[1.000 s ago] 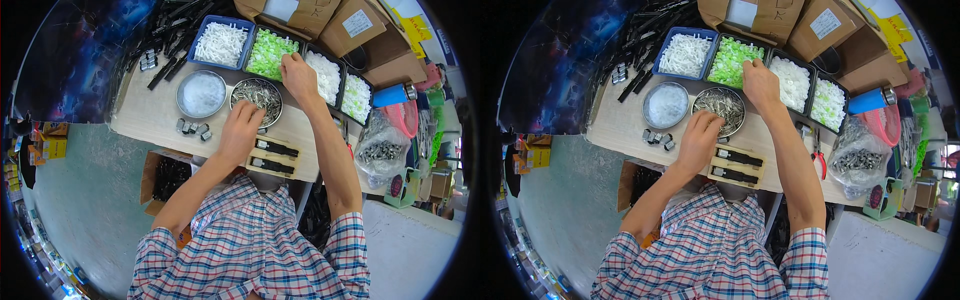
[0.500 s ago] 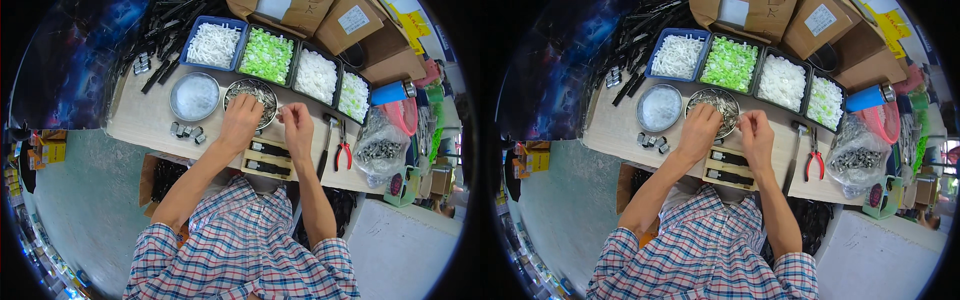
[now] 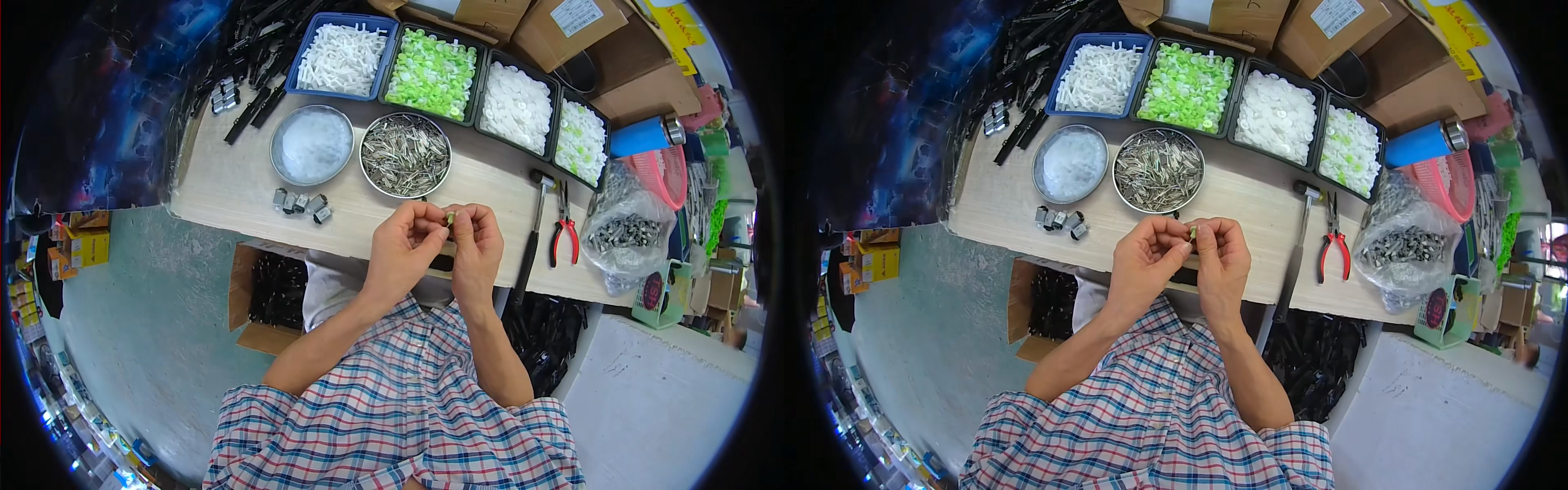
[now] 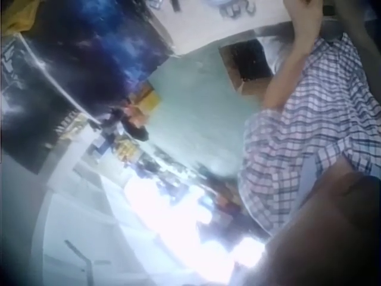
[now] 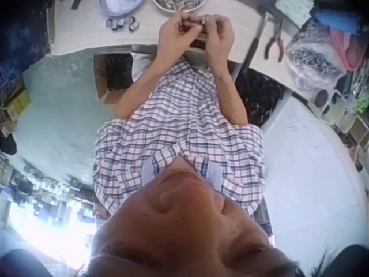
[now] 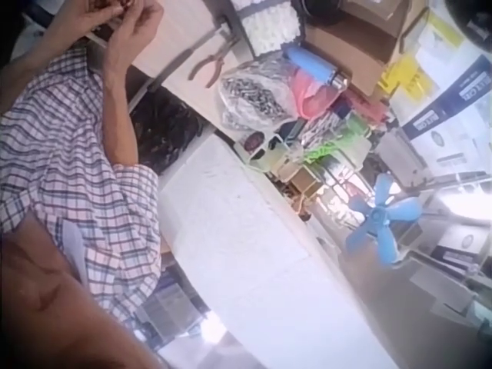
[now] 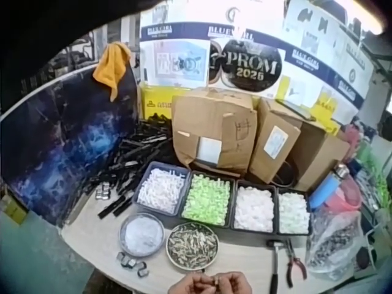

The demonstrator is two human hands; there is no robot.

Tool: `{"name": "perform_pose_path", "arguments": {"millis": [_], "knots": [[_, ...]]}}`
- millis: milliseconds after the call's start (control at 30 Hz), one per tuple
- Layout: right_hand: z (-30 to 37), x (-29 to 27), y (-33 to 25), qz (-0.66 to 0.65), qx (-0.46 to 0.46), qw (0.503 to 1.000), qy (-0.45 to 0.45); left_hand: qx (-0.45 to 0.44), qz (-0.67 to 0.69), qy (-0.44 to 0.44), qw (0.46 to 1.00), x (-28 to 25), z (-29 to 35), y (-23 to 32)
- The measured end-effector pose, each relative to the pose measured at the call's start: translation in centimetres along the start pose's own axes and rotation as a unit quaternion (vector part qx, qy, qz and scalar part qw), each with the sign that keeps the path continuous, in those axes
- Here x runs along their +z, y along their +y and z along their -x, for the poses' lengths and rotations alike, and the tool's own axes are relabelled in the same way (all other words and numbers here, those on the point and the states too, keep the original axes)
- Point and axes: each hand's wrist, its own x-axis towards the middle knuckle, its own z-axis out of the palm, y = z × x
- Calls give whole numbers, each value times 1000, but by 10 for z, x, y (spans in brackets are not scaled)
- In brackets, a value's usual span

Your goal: Assembling small electronic components by inserting pins and using a mallet on a workbench.

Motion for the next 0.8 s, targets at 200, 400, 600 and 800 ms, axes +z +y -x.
{"name": "perform_pose_path", "arguments": {"millis": [200,400,600,800], "knots": [[7,0,4,27,-21,999,9,-2,-2,15,1000,0,4,0],[7,-9,-5,253,-237,937,-49,0,-18,-13,1000,-7,12,1],[13,-11,-8,335,-296,890,-89,16,-46,-13,999,-8,19,-6],[16,-15,-14,381,-290,871,-107,59,-168,-13,984,-12,26,-2]]}}
